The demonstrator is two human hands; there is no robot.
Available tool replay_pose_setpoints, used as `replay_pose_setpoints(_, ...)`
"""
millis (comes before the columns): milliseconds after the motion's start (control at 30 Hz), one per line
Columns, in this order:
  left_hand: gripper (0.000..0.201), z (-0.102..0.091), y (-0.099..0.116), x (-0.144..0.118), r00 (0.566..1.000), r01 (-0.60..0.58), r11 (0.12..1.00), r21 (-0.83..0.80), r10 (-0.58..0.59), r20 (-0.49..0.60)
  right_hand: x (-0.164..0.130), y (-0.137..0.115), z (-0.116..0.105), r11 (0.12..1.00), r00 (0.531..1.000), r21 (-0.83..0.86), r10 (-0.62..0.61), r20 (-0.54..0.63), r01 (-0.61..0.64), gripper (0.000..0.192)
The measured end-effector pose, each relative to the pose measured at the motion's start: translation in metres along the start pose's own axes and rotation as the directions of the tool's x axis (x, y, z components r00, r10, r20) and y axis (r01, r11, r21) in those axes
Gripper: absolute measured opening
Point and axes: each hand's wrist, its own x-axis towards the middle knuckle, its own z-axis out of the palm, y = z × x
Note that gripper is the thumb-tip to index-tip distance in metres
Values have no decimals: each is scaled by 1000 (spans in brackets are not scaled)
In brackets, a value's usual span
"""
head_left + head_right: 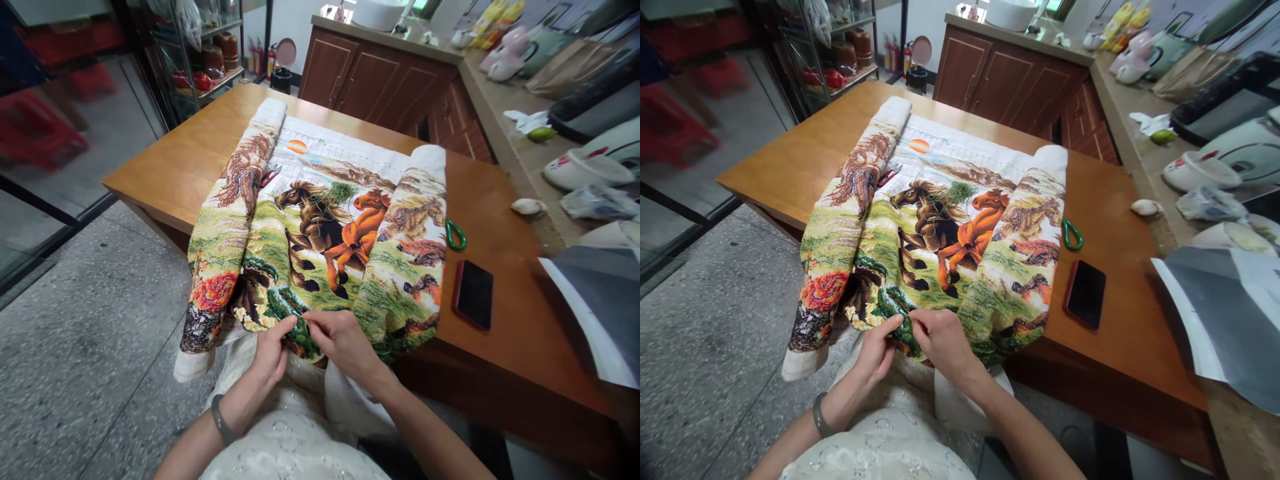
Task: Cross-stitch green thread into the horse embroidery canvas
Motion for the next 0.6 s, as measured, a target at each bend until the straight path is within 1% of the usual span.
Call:
replay_pose_setpoints(67,49,0,0,0,1000,5,1000,14,-5,10,1,-2,3,995,1000,-102,6,12,-5,29)
replay_pose_setpoints(167,47,-1,0,-1,1000,6,1000,24,-6,15,2,-5,9,965,999,-262,30,36,-19,25)
replay_pose_setpoints(233,43,-1,0,-1,1000,-1,1000,23,1,5,3,-4,12,951,998,-308,42,46,-26,24)
replay_pose_setpoints(300,38,0,1,-1,1000,-2,1000,28,2,-3,3,-1,13,963,998,-266,46,44,-32,23)
replay_pose_setpoints(400,33,1,2,-1,1000,17,999,36,-17,-9,2,9,11,996,999,-86,34,19,-32,23)
replay_pose_setpoints(467,31,2,3,-1,1000,27,999,42,-26,-15,0,15,8,1000,1000,11,19,-13,-18,22)
replay_pose_setpoints(600,28,3,2,-1,999,40,997,72,-38,-32,-1,24,9,998,997,69,-3,-76,8,25)
